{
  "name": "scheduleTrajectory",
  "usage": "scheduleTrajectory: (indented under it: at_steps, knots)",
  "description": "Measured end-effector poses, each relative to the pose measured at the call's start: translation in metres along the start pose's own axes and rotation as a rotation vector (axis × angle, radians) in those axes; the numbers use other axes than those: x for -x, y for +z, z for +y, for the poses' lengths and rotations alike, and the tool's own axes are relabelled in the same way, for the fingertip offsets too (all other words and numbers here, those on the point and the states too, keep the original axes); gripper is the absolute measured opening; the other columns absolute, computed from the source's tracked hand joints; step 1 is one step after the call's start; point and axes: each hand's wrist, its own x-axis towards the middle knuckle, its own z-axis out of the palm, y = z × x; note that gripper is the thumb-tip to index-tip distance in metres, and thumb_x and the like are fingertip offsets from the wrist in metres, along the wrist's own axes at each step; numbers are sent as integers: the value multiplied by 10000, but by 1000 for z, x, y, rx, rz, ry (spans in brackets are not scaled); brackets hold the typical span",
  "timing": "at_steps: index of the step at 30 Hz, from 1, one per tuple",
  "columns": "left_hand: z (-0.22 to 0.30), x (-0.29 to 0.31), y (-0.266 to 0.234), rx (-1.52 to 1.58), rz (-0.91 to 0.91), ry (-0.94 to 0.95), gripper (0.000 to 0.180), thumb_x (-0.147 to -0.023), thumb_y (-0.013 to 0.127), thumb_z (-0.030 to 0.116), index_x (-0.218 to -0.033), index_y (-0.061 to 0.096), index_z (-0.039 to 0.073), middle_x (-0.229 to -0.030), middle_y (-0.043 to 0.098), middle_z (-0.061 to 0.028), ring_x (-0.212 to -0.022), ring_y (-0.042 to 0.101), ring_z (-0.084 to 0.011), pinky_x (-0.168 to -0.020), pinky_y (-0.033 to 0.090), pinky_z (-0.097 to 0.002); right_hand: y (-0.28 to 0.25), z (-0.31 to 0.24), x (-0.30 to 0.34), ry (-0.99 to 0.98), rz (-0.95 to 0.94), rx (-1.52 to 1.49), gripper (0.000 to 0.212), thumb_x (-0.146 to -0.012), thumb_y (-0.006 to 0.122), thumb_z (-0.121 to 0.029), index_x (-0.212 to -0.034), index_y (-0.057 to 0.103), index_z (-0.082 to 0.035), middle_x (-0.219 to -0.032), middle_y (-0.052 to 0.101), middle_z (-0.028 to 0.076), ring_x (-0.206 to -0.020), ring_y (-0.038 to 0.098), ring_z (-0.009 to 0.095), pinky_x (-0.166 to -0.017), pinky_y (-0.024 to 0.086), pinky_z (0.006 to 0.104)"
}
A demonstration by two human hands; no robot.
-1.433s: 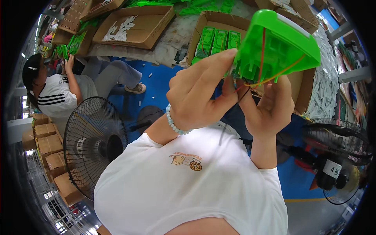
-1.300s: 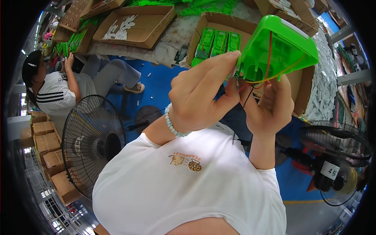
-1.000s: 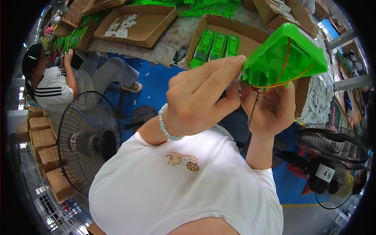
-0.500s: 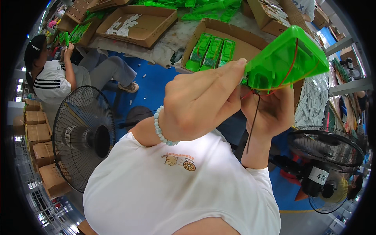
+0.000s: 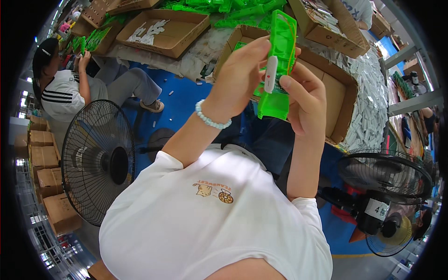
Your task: The person assembles internal circuitry, wires, and white plastic parts into a green plastic toy housing by hand.
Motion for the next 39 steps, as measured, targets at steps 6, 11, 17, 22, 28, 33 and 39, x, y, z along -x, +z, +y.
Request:
scheduleTrajectory:
  at_steps: [6,11,17,22,28,33,39]
  knots:
    - [-15,-11,12,18,242,199,398,-1017,474,227,-1338,453,-7,-1154,609,-159,-1030,643,-264,-874,546,-372,-3,19,-4,-183,254,322,394,-840,686,8,-1213,586,86,-1067,652,135,-970,645,178,-806,544,258]
    - [-12,-15,14,-6,291,257,439,-992,538,190,-1364,405,-2,-1138,588,-137,-933,676,-278,-773,582,-376,-1,16,1,-292,91,430,377,-837,693,32,-1202,606,70,-1194,602,147,-1046,625,195,-869,543,298]
    - [-17,-17,11,-97,259,327,476,-973,578,176,-1370,389,-7,-1170,569,-131,-898,686,-283,-699,597,-363,2,16,-1,-267,123,348,347,-833,704,37,-1169,624,69,-1209,597,148,-1070,617,199,-889,542,322]
    - [-20,-19,6,-153,287,371,485,-967,587,159,-1372,384,-11,-1174,569,-138,-893,686,-266,-708,602,-357,2,24,-2,-282,175,312,252,-834,707,26,-1078,649,59,-1190,604,123,-1057,609,174,-907,523,347]
    - [-16,-19,1,-210,329,388,436,-985,544,156,-1356,398,-22,-1173,572,-150,-886,684,-269,-768,599,-382,4,23,-9,-319,154,467,236,-835,706,16,-1061,640,30,-1133,609,89,-1029,588,137,-899,487,341]
    - [-9,-21,-15,284,131,102,423,-1040,346,281,-1331,440,-12,-1275,550,-222,-969,658,-321,-814,581,-423,8,22,-10,-202,128,364,296,-834,691,29,-1113,590,24,-1097,620,80,-1033,607,155,-885,506,315]
    - [-11,-21,-25,365,31,195,381,-1047,313,224,-1343,430,15,-1265,561,-224,-975,650,-294,-821,570,-391,31,16,-11,-238,194,555,377,-813,725,-14,-1142,547,31,-1237,616,138,-1057,625,167,-868,526,315]
